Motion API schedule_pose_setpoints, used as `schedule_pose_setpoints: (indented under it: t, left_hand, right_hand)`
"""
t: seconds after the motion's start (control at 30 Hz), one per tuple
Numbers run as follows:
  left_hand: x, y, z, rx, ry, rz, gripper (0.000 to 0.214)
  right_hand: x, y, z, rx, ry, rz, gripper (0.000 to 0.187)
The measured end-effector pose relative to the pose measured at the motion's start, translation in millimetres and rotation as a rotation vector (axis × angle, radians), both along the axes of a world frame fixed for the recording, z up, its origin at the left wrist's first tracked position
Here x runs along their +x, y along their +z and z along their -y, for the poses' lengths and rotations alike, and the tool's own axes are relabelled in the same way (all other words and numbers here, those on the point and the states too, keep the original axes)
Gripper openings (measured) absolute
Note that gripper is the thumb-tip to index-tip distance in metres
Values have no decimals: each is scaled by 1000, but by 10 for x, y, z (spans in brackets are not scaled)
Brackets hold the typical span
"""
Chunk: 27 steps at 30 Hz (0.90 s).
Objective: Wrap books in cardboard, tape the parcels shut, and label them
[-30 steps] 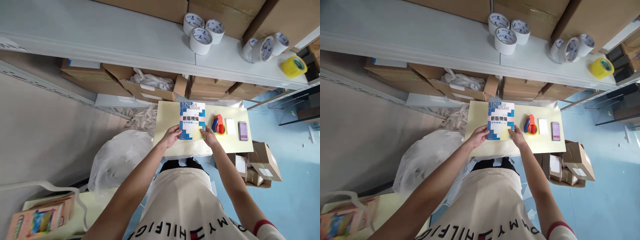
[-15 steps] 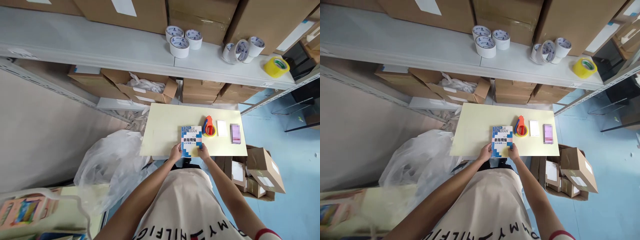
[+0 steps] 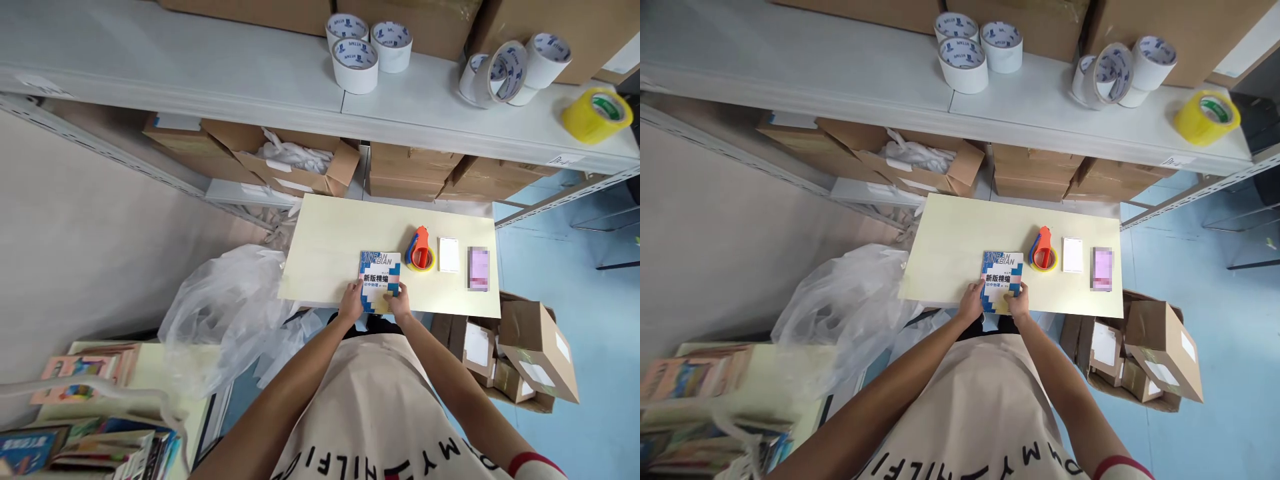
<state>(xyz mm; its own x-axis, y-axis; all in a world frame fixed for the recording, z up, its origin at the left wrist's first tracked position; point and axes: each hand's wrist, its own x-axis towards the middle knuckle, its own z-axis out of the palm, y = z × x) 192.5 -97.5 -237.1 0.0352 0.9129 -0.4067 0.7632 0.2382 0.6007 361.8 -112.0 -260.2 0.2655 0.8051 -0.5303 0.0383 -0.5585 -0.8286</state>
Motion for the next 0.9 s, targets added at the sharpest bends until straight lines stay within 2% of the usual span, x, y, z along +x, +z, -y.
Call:
schedule_pose_setpoints:
  t: [0.1, 0.2, 0.33, 0.5, 0.6, 0.7, 0.8, 0.9]
  left_hand:
    - [-35, -42, 3, 0, 10, 14, 71]
    - [-70, -79, 20, -3, 19, 48, 69]
    - [-49, -122, 19, -8, -4, 135, 68]
    - [135, -110, -119, 1, -58, 288, 66]
    - [247, 1, -253, 19, -72, 387, 57]
    - [258, 199, -362, 43, -77, 480, 45]
    - [130, 400, -419, 25, -55, 611, 40]
    - [-117, 497, -455, -29, 31, 633, 36]
  right_hand:
    - [29, 69, -20, -79, -15, -124, 33]
    - [31, 158, -13, -95, -7, -168, 27]
    - [24, 302, 34, -65, -38, -138, 27]
    - [66, 522, 50, -17, -79, -31, 26]
    - [42, 663, 5, 14, -36, 128, 23]
    - [-108, 783, -58, 61, 47, 254, 21]
    - [-376, 849, -121, 136, 131, 274, 26]
    - [-668, 845, -180, 195, 226, 252, 36]
